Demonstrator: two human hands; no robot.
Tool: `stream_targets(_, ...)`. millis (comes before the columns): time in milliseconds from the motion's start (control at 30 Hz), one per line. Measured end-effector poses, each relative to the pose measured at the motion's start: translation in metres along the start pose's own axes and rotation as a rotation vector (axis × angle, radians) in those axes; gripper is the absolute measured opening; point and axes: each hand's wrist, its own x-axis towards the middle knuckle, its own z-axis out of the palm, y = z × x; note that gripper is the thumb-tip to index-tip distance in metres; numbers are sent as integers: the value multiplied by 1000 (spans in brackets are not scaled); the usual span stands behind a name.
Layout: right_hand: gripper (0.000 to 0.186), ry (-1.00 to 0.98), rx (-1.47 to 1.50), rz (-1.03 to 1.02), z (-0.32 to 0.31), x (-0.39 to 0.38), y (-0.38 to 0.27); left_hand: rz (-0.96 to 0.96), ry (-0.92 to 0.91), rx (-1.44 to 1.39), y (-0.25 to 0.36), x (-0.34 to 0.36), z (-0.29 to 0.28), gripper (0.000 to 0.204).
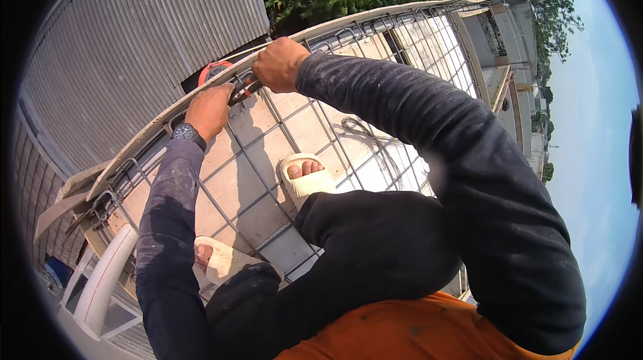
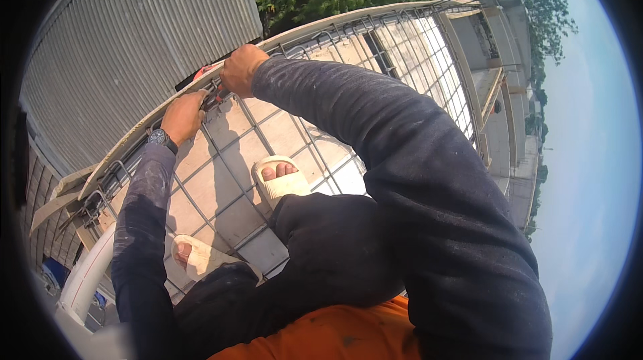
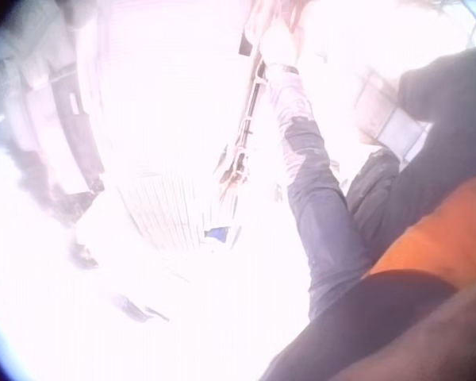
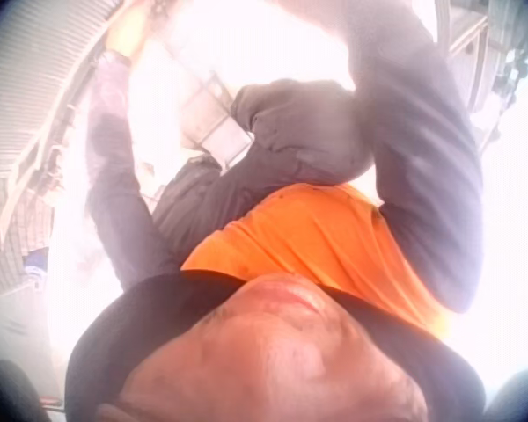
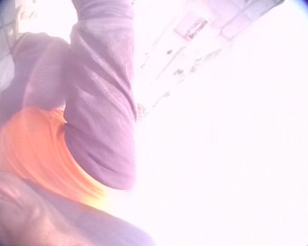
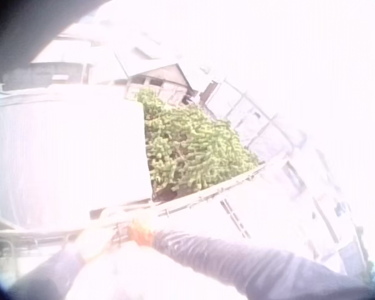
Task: The person ties steel reinforcement bars together using wire and a pair of pliers on a concrete roof structure.
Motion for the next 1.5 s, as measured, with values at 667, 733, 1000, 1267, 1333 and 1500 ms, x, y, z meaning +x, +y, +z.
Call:
stream_targets(667,71,314,1068,32,181,-69,-90,-795,-494,-886,-7,-233,-90,47)
stream_targets(733,67,352,1072,11,192,-62,-91,-1007,-575,-966,-2,-286,-72,50)
stream_targets(1000,66,253,904,-147,181,-42,-73,-1321,-106,-1114,124,-425,-30,38)
stream_targets(1267,72,-106,538,-341,113,8,-35,-1108,323,-1413,111,-439,82,33)
stream_targets(1333,56,-132,422,-312,31,23,-58,-956,627,-1473,96,-423,113,31)
stream_targets(1500,48,-429,1097,-625,-52,26,-179,-629,892,-1679,45,-364,91,15)
